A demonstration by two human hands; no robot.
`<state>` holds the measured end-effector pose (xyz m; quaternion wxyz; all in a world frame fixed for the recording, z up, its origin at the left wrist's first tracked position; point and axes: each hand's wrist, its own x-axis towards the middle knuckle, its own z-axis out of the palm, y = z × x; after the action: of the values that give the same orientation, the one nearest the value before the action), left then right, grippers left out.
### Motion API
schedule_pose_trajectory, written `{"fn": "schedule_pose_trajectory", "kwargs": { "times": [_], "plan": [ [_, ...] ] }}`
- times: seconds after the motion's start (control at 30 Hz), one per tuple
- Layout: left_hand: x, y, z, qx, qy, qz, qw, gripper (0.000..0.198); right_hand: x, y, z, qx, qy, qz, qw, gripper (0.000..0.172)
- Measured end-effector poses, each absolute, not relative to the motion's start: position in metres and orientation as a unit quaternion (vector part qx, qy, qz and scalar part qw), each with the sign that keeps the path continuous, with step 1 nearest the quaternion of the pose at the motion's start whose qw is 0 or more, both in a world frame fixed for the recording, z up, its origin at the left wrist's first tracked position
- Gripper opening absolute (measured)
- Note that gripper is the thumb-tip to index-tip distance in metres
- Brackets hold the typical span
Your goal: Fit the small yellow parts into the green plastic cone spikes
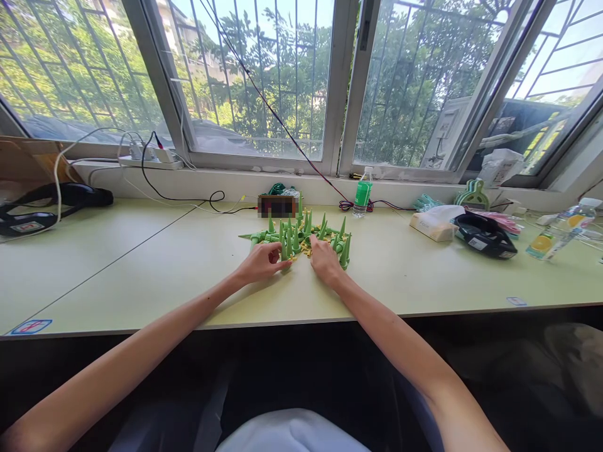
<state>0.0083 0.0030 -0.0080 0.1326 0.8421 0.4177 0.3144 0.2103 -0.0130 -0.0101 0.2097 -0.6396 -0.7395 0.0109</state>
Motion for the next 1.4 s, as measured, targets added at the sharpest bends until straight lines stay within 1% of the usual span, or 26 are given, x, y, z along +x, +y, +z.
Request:
{"fn": "schedule_pose_trajectory", "kwargs": {
  "times": [0.43, 0.6, 0.73, 0.87, 1.0, 1.13, 1.4],
  "plan": [
    [0.008, 0.003, -0.007, 0.843, 0.415, 0.318, 0.125, 0.039, 0.211, -0.010, -0.015, -0.635, -0.745, 0.010, 0.204, 0.020],
    [0.008, 0.003, -0.007, 0.843, 0.414, 0.317, 0.133, 0.039, 0.211, -0.007, -0.017, -0.630, -0.748, 0.019, 0.205, 0.017],
    [0.009, 0.003, -0.007, 0.843, 0.416, 0.315, 0.131, 0.038, 0.212, -0.005, -0.020, -0.605, -0.761, 0.038, 0.231, 0.013],
    [0.009, 0.003, -0.008, 0.844, 0.417, 0.314, 0.125, 0.036, 0.210, -0.004, -0.020, -0.551, -0.784, 0.063, 0.279, 0.009],
    [0.007, 0.004, -0.009, 0.838, 0.423, 0.321, 0.123, 0.034, 0.207, -0.004, -0.018, -0.484, -0.808, 0.079, 0.326, 0.011],
    [0.006, 0.006, -0.009, 0.829, 0.439, 0.328, 0.114, 0.033, 0.206, -0.002, -0.019, -0.459, -0.810, 0.090, 0.354, 0.017],
    [0.007, 0.004, -0.005, 0.807, 0.463, 0.344, 0.124, 0.031, 0.207, 0.001, -0.021, -0.451, -0.813, 0.095, 0.355, 0.022]
  ]
}}
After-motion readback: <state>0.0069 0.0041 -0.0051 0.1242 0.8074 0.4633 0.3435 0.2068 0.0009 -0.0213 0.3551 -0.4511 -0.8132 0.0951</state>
